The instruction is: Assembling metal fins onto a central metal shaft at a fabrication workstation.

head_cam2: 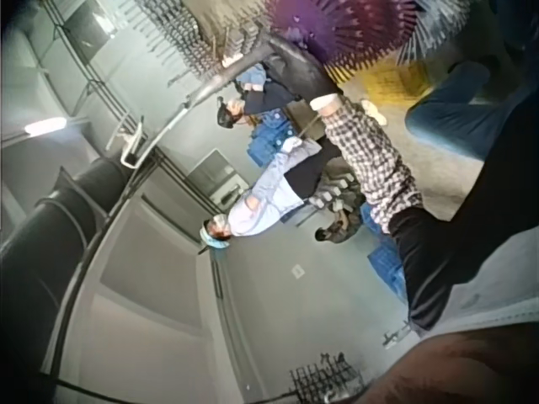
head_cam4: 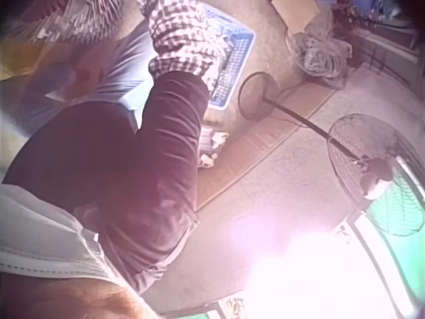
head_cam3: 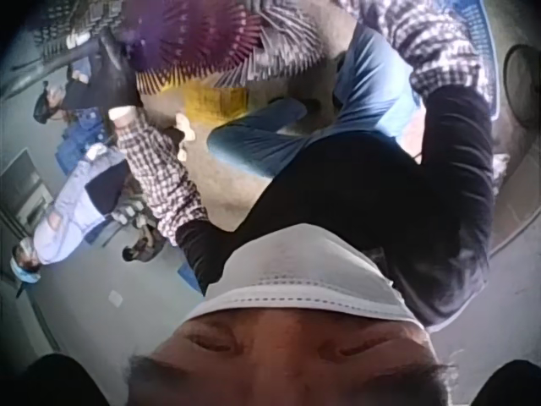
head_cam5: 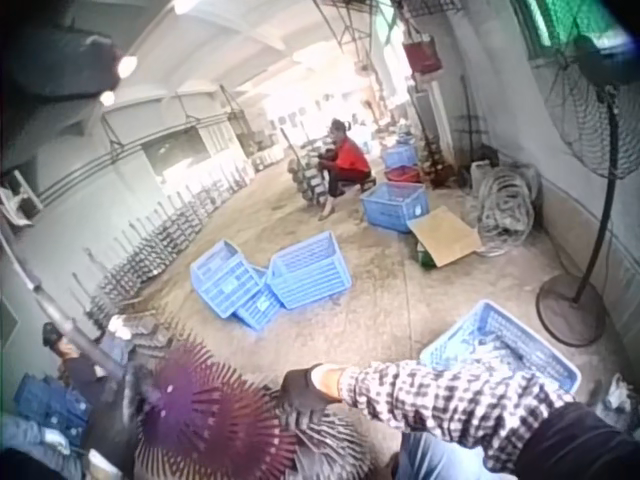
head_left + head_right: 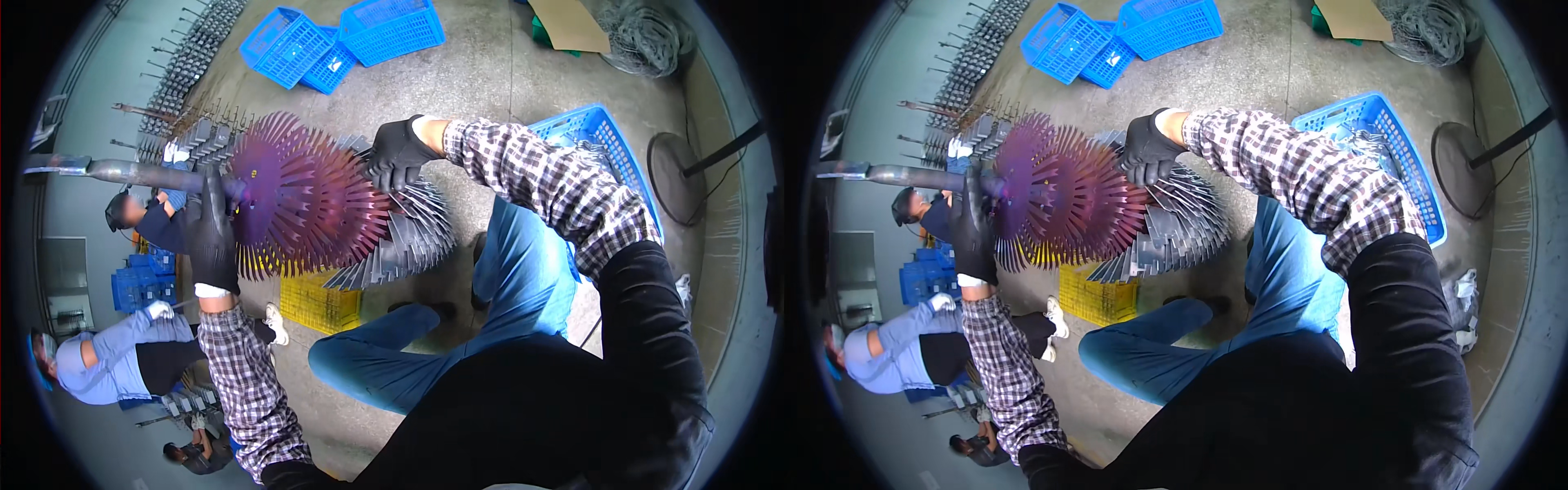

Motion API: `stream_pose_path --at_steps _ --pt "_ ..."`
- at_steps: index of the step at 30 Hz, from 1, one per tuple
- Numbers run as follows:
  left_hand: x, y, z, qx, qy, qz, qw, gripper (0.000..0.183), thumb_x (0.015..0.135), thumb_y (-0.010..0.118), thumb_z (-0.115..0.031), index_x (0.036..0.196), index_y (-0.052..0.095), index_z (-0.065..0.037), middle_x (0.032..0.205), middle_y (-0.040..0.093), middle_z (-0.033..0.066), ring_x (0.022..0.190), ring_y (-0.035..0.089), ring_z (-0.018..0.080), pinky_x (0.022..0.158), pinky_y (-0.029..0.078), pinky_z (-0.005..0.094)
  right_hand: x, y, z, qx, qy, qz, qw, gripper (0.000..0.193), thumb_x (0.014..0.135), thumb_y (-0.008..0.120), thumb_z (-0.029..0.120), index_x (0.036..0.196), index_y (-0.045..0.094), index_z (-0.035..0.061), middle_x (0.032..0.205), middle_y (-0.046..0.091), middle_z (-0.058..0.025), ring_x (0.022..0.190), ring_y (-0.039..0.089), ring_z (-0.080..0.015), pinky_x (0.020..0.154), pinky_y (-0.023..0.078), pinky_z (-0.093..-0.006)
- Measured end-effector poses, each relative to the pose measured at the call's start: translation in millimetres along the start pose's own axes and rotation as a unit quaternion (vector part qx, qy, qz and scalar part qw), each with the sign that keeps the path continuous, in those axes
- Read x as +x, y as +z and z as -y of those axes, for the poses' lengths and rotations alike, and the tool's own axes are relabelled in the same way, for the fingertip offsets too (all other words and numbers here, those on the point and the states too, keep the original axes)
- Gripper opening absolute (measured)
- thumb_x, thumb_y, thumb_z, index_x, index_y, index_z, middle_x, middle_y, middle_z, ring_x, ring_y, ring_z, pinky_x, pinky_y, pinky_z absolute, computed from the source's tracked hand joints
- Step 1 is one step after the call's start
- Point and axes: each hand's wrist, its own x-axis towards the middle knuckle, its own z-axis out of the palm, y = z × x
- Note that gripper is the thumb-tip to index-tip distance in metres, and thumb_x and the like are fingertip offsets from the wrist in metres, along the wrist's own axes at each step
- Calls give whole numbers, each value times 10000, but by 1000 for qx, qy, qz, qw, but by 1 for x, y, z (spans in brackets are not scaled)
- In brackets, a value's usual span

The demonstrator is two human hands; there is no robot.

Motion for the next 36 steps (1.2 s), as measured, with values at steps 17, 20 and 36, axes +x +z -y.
stream_pose_path --at_steps 17,20,36 --pt "12 30 -22 -142 -40 -85 985 473 1111 462 -247 1524 528 -27 1037 742 126 863 682 259 758 522 361 14 13 -12 169 8 65 983 247 1054 520 149 1140 697 0 1036 757 -177 716 719 -224 568 573 -306" --pt "9 26 -9 -197 -37 -86 976 440 1115 471 -261 1463 577 -13 1011 746 105 848 681 230 752 523 339 -3 42 -14 212 2 23 977 240 1061 511 133 1146 689 -4 1033 757 -183 700 717 -222 546 565 -295" --pt "-6 20 -5 -502 -107 -6 858 315 1085 604 -288 1162 705 1 1011 746 73 861 672 136 803 535 274 -39 121 -30 268 -36 -43 962 327 1096 565 290 1179 708 7 872 771 -115 649 704 -167 522 525 -238"
